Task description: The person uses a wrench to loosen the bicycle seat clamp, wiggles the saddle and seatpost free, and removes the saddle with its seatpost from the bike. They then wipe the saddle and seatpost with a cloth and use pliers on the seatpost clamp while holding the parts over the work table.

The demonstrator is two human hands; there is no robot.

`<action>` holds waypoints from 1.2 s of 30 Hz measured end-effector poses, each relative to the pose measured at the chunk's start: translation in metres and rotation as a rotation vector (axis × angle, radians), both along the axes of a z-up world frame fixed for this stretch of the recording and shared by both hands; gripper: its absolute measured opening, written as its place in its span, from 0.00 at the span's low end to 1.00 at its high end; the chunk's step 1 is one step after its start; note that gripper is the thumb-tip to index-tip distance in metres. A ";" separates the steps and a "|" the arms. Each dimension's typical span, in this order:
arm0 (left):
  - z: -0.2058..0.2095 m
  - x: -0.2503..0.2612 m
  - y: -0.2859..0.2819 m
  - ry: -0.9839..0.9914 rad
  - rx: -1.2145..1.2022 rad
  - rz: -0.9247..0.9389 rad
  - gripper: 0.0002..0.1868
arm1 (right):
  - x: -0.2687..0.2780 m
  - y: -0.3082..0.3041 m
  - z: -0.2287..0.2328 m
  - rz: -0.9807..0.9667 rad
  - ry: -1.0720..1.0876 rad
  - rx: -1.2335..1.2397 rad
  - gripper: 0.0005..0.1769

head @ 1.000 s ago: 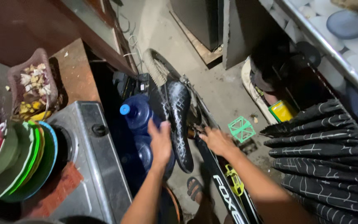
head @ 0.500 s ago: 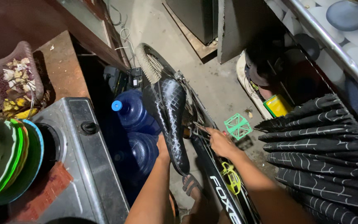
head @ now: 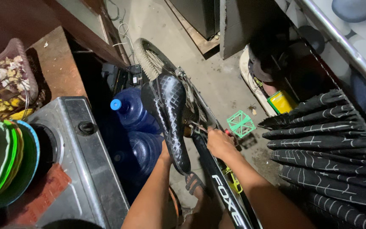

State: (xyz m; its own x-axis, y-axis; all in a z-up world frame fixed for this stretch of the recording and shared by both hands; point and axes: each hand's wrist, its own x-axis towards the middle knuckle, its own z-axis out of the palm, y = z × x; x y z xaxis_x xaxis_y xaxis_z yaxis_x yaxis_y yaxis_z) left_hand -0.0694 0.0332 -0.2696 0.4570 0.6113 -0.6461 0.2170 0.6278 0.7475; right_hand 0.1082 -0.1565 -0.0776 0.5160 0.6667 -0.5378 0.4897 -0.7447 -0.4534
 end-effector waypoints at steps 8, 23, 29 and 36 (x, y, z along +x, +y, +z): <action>-0.060 0.005 0.023 -0.138 0.148 -0.046 0.13 | -0.003 0.005 -0.008 0.047 -0.150 -0.020 0.15; -0.028 0.019 0.027 0.352 0.760 -0.488 0.21 | 0.010 -0.005 -0.015 -0.047 -0.077 -0.045 0.14; 0.019 0.023 0.006 0.082 0.401 -0.329 0.24 | 0.009 -0.004 -0.027 -0.022 -0.054 0.015 0.14; 0.092 0.034 -0.010 0.231 0.619 -0.447 0.23 | 0.008 -0.003 -0.030 -0.011 -0.079 0.043 0.17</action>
State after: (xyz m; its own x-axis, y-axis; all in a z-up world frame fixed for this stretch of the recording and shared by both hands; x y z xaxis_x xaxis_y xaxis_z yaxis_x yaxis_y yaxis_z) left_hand -0.0353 0.0233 -0.1776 0.6393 0.6808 -0.3576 0.5425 -0.0697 0.8372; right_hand 0.1166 -0.1595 -0.1078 0.5631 0.6825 -0.4658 0.5174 -0.7308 -0.4452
